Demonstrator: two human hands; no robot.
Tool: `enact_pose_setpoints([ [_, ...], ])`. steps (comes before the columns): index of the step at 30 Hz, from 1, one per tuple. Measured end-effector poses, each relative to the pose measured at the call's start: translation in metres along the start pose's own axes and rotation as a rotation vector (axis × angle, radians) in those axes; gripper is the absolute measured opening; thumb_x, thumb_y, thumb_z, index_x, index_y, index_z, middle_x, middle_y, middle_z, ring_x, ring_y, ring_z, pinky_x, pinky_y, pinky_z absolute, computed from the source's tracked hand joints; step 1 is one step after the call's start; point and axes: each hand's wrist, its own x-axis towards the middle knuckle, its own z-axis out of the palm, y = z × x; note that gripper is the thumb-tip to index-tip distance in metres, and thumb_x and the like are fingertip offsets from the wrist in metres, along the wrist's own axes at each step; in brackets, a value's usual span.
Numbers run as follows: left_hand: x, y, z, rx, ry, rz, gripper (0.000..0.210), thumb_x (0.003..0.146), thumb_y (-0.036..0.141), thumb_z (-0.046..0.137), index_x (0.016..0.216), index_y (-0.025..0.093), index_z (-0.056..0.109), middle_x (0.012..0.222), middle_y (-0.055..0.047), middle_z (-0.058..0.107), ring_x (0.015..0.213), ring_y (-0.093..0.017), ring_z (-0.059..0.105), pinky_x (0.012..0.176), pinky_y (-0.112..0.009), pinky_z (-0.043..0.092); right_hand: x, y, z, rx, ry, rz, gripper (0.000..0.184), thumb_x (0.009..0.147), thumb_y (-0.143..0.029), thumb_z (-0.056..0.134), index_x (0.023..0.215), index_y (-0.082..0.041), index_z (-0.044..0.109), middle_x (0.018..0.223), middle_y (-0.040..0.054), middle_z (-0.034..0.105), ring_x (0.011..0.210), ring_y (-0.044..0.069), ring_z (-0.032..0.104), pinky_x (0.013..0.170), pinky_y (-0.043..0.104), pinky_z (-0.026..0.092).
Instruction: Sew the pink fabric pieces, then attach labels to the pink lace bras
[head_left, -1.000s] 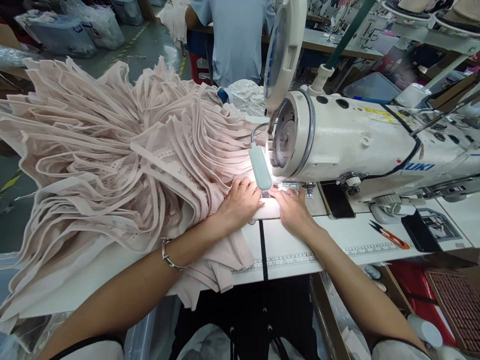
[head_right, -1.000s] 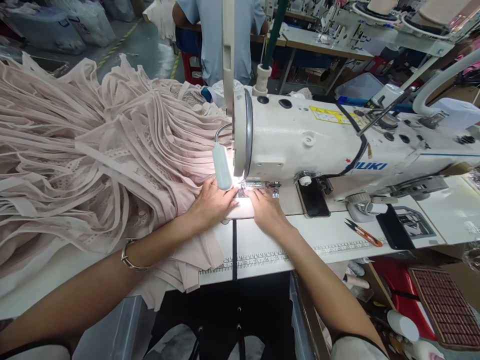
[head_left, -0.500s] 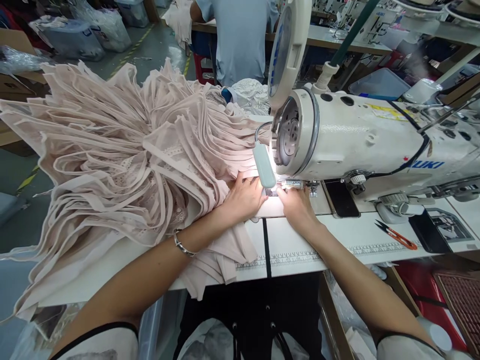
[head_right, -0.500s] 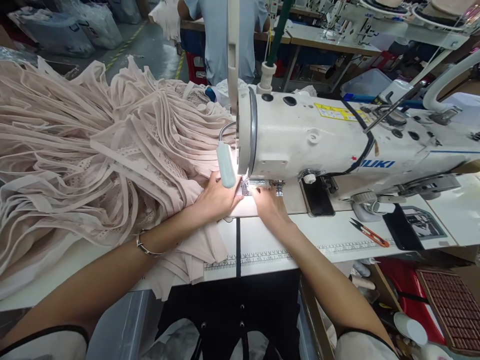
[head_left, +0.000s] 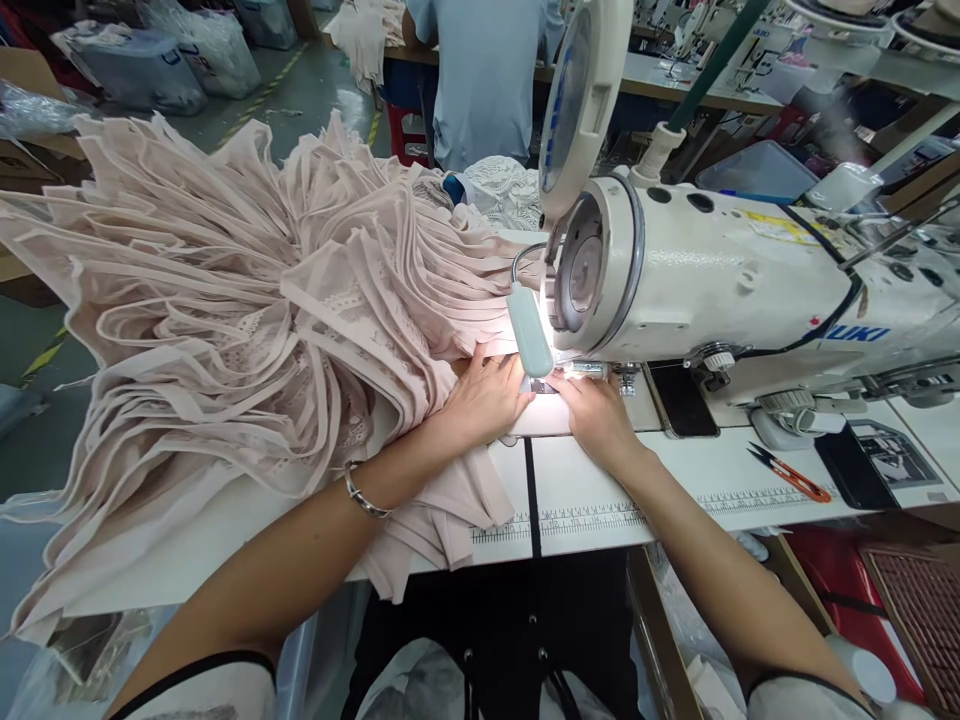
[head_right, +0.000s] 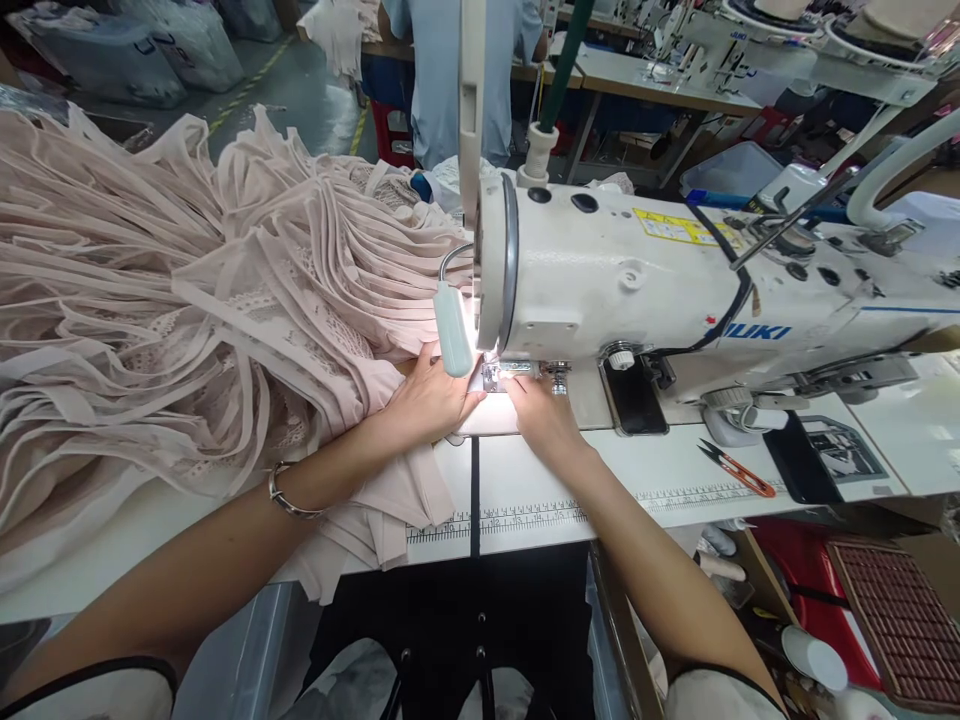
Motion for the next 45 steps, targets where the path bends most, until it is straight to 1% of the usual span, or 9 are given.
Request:
enact_pose_setpoints([
  [4, -0.002, 0.0, 0.0, 0.058, 0.044, 0.012, 0.031, 0.099, 0.034, 0.042, 0.115, 0.012, 0.057, 0.105, -0.014, 0.066, 0.106, -0.031, 0.06, 0.107, -0.052, 0.031, 0.0, 0.002, 0.002, 0.05, -0.033, 0.031, 0.053, 0.085, -0.004, 0.032, 0.12, -0.023, 0.068, 0.116, 0.008, 0.07, 0.091, 0.025, 0.06, 0.087, 0.042, 0.045],
  [14, -0.003, 0.001, 0.0, 0.071, 0.082, -0.005, 0.03, 0.098, 0.035, 0.048, 0.115, 0.012, 0.056, 0.109, -0.015, 0.065, 0.108, -0.031, 0.059, 0.108, -0.051, 0.031, -0.003, -0.005, 0.003, 0.003, -0.029, 0.022, 0.052, 0.091, -0.007, 0.03, 0.127, -0.024, 0.062, 0.102, 0.0103, 0.068, 0.09, 0.026, 0.057, 0.089, 0.042, 0.043],
  [20, -0.003, 0.001, 0.001, 0.059, 0.065, -0.024, 0.032, 0.097, 0.035, 0.05, 0.117, 0.011, 0.057, 0.11, -0.015, 0.065, 0.109, -0.031, 0.058, 0.111, -0.051, 0.03, 0.0, -0.01, -0.003, -0.003, -0.084, 0.071, 0.055, 0.088, -0.004, 0.031, 0.13, -0.02, 0.061, 0.101, 0.0139, 0.065, 0.085, 0.028, 0.057, 0.087, 0.046, 0.041],
  [24, -0.003, 0.001, 0.002, 0.052, 0.063, -0.036, 0.034, 0.096, 0.037, 0.051, 0.118, 0.012, 0.057, 0.111, -0.014, 0.065, 0.111, -0.03, 0.057, 0.112, -0.051, 0.028, 0.002, -0.013, -0.006, -0.013, -0.091, 0.083, 0.054, 0.088, -0.006, 0.034, 0.131, -0.023, 0.061, 0.099, 0.0127, 0.064, 0.087, 0.027, 0.056, 0.086, 0.043, 0.041],
  [31, -0.003, 0.004, -0.004, 0.036, 0.008, -0.087, 0.032, 0.097, 0.037, 0.052, 0.116, 0.012, 0.058, 0.111, -0.013, 0.064, 0.111, -0.028, 0.056, 0.112, -0.047, 0.029, 0.007, -0.02, -0.016, -0.02, -0.303, 0.178, 0.055, 0.091, -0.012, 0.034, 0.142, -0.022, 0.051, 0.107, 0.0134, 0.062, 0.087, 0.025, 0.054, 0.087, 0.042, 0.04],
  [35, -0.003, 0.005, -0.005, 0.048, 0.009, -0.078, 0.03, 0.097, 0.036, 0.051, 0.115, 0.013, 0.059, 0.109, -0.012, 0.065, 0.107, -0.028, 0.057, 0.11, -0.049, 0.03, 0.01, -0.022, -0.021, -0.007, -0.312, 0.185, 0.056, 0.09, -0.011, 0.033, 0.142, -0.022, 0.052, 0.108, 0.0143, 0.062, 0.092, 0.027, 0.054, 0.091, 0.046, 0.039],
  [40, -0.004, 0.002, -0.004, 0.096, 0.101, -0.011, 0.022, 0.099, 0.025, 0.046, 0.108, 0.012, 0.062, 0.102, -0.014, 0.065, 0.103, -0.029, 0.058, 0.104, -0.055, 0.033, 0.01, -0.019, -0.017, -0.016, -0.309, 0.209, 0.06, 0.086, -0.005, 0.034, 0.139, -0.023, 0.055, 0.113, 0.0153, 0.064, 0.108, 0.034, 0.054, 0.1, 0.057, 0.033],
  [43, -0.004, 0.001, -0.002, 0.12, 0.201, 0.023, 0.023, 0.098, 0.014, 0.041, 0.095, 0.013, 0.064, 0.091, -0.012, 0.065, 0.097, -0.028, 0.059, 0.092, -0.048, 0.041, 0.008, -0.015, -0.012, 0.0, -0.281, 0.213, 0.065, 0.082, -0.001, 0.034, 0.139, -0.025, 0.057, 0.114, 0.0132, 0.066, 0.105, 0.031, 0.057, 0.101, 0.055, 0.035],
  [45, -0.004, 0.001, 0.0, 0.103, 0.242, -0.002, 0.025, 0.098, 0.012, 0.04, 0.09, 0.014, 0.063, 0.087, -0.012, 0.064, 0.09, -0.026, 0.059, 0.083, -0.041, 0.044, 0.007, -0.014, -0.01, 0.006, -0.261, 0.192, 0.064, 0.082, -0.002, 0.034, 0.137, -0.025, 0.058, 0.117, 0.013, 0.066, 0.101, 0.03, 0.058, 0.098, 0.051, 0.039],
])
